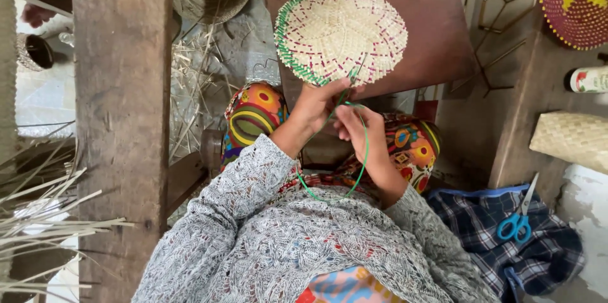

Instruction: Weaving a green plastic string around the edge of a circular woven fan to secure and finish the border.

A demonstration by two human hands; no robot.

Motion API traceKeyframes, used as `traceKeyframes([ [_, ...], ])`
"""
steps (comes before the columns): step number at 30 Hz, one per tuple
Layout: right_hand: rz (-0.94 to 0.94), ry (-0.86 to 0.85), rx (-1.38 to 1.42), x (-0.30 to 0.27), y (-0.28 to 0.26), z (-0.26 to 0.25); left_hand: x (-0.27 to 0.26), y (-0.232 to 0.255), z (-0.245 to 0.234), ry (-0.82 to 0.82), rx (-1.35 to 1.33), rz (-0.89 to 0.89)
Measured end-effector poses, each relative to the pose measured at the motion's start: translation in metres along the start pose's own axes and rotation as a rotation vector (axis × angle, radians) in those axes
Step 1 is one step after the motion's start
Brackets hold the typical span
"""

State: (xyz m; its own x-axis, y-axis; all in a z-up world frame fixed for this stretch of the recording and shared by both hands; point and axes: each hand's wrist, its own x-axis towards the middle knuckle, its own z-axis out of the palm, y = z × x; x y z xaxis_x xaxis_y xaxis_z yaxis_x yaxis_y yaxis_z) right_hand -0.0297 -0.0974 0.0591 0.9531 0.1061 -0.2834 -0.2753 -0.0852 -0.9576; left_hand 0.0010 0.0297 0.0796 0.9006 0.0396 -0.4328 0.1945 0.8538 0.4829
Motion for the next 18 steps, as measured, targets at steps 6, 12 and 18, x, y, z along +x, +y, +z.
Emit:
traceKeyframes([
  [6, 0.016, -0.002, 0.108, 0.009, 0.019, 0.003, 0.026, -0.019, -0.021, 0.052, 0.078, 0.019],
  [12, 0.263, -0.361, -0.243, 0.015, -0.034, -0.043, 0.041, -0.027, -0.019, 0.041, 0.137, 0.068],
  [18, -0.824, 0.023, -0.987, 0.063, -0.067, -0.075, 0.053, -0.044, -0.068, 0.066, 0.465, 0.157],
])
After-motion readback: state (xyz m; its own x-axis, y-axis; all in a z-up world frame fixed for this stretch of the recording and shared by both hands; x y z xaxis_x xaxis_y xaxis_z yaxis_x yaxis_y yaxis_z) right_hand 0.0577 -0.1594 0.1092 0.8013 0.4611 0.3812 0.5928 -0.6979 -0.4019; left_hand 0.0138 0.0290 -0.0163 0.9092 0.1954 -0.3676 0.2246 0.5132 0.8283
